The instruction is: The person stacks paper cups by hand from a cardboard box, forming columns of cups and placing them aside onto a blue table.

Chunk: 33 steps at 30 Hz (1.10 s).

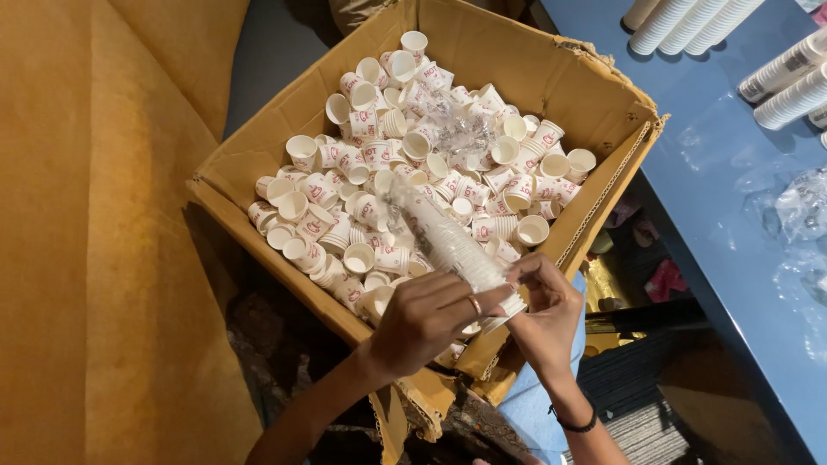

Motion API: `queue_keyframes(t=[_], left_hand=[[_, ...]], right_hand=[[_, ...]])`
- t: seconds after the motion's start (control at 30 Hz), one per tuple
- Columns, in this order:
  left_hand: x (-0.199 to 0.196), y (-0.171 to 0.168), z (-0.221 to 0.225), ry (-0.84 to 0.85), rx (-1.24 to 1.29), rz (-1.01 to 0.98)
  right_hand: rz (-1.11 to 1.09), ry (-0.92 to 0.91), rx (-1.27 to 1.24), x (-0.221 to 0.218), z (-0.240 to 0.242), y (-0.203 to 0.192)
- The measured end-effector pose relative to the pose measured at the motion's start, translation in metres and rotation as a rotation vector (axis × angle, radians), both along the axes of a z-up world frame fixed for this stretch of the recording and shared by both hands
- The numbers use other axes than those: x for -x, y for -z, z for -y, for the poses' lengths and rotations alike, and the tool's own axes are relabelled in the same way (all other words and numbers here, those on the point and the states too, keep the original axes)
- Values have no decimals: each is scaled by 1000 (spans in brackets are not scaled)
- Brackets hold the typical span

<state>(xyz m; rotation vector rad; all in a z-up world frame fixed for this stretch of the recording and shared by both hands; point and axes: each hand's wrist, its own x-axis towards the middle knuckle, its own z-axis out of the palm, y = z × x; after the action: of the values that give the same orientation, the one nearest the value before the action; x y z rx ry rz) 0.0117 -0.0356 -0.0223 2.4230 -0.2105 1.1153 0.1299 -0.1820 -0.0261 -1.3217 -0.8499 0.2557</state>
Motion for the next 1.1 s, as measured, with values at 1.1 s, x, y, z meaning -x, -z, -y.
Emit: queue_keyframes(t=[1.1], left_hand=[[35, -15, 0, -50, 519, -566]], right_hand=[[172, -217, 80, -9, 10, -13]])
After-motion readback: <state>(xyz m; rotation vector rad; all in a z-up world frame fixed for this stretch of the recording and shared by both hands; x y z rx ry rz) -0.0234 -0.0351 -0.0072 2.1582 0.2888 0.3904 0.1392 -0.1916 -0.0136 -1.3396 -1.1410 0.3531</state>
